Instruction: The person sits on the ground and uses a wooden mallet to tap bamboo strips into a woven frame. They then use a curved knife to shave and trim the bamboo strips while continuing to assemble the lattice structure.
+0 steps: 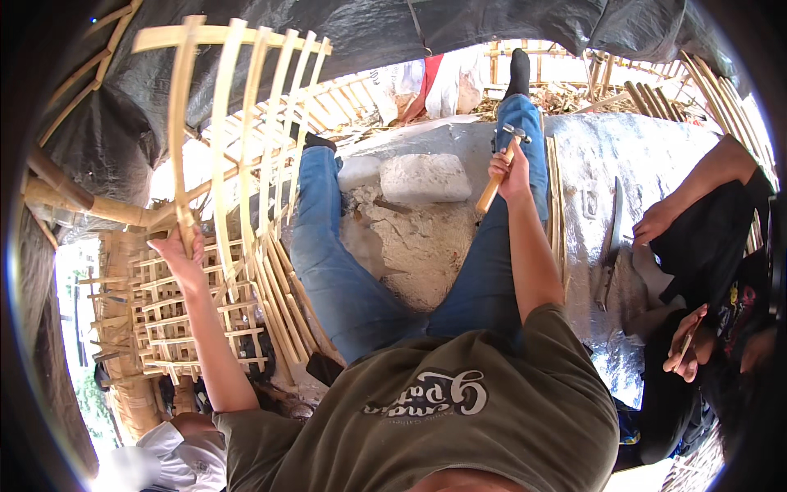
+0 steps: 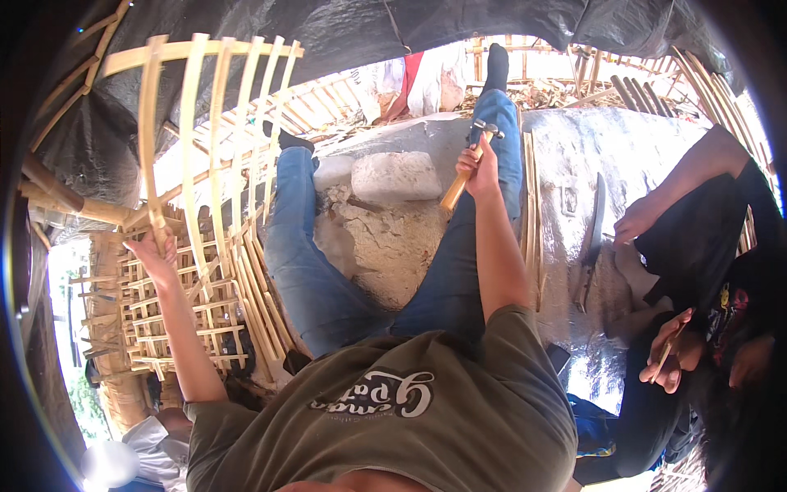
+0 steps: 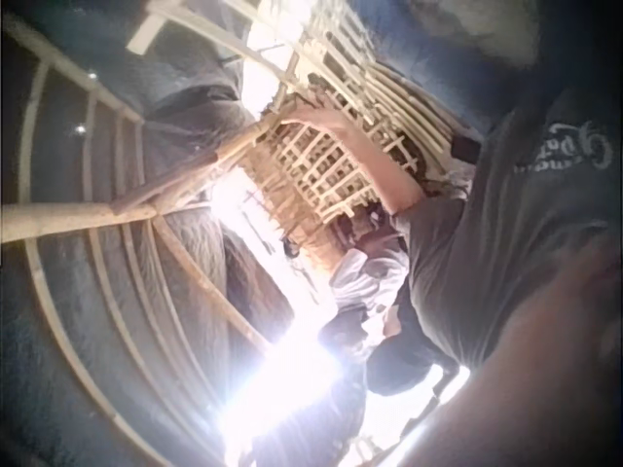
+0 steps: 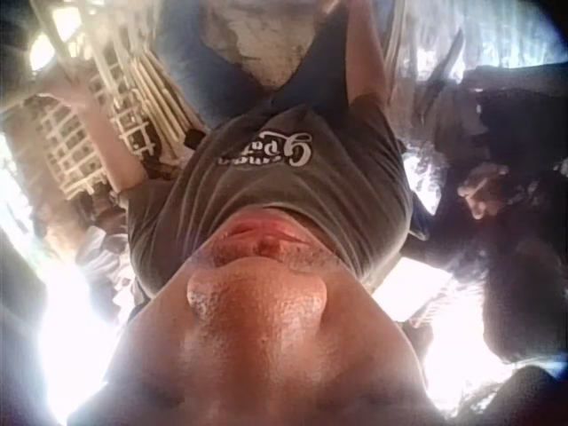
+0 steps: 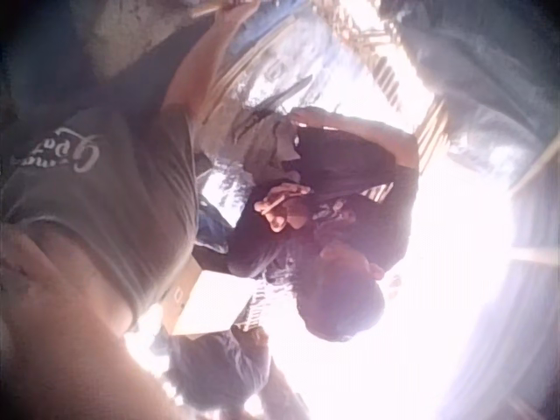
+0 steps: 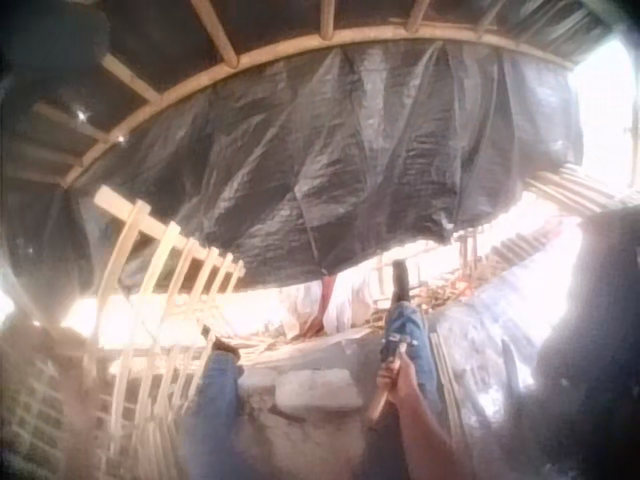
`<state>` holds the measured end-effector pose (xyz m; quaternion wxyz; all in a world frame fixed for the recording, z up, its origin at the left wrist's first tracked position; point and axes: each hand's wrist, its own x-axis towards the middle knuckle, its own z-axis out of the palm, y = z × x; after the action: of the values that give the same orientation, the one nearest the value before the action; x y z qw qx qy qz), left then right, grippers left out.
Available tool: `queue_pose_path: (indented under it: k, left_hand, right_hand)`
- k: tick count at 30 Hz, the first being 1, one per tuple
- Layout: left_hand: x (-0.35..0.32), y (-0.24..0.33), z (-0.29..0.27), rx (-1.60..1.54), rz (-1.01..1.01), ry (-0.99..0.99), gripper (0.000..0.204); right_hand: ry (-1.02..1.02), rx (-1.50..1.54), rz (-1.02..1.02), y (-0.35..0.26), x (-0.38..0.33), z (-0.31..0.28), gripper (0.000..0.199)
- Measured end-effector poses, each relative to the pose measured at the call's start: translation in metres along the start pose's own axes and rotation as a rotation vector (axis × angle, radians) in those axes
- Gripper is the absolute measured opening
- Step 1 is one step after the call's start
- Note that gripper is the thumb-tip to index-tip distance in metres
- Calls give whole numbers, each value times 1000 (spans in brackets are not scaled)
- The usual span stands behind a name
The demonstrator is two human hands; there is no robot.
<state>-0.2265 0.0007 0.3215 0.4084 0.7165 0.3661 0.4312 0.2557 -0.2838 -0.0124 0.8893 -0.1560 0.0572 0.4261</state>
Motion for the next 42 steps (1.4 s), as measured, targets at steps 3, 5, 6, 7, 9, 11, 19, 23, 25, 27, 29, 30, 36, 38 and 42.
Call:
queue_pose_path:
  k: [3, 5, 6, 7, 9, 11, 19, 23, 25, 27, 29, 30, 36, 38, 42]
  left_hand:
    - [2, 13, -15, 280, 193, 66, 51]
    - [2, 23, -18, 334, 224, 128, 38]
    - [-1, 27, -26, 362, 224, 145, 38]
    - [-4, 31, -35, 389, 225, 162, 39]
    - [-9, 39, -44, 238, 235, 137, 37]
    - [-13, 48, -42, 45, 214, 154, 37]
    - [-50, 69, -12, -242, -46, 162, 41]
    - [-60, 64, -10, -398, -90, 27, 49]
    - [-63, 55, -12, -471, -94, -29, 53]
    - [-67, 46, -17, -551, -74, -130, 54]
    - [-70, 40, -7, -612, -100, -162, 56]
    - [-71, 37, -2, -654, -121, -191, 56]
    - [-66, -4, 5, -729, -295, -268, 54]
    - [-64, -24, 23, -619, -334, -209, 53]
    - [-48, -58, 43, -553, -430, -254, 52]
  right_hand:
    - [0, -8, 32, -5, 1, 0, 37]
    - [5, -19, 34, -11, 2, -3, 37]
    - [6, 5, 45, -10, 2, -1, 36]
    - [11, -11, 32, -5, 3, 1, 36]
    - [25, -50, 3, 3, 4, 5, 37]
    - [34, -44, 3, 4, 8, 13, 36]
    - [113, -589, -117, -14, -16, 30, 34]
    - [79, -837, -206, -8, -83, 101, 35]
    - [46, -946, -273, -11, -104, 123, 35]
    - [50, -997, -375, -1, -137, 155, 35]
    - [-3, -937, -455, 1, -157, 163, 29]
    - [-19, -922, -521, 3, -166, 164, 27]
    - [-84, -907, -597, 29, -210, 174, 21]
    - [-40, -909, -559, 36, -217, 168, 21]
    - [99, -1051, -555, 52, -200, 137, 25]
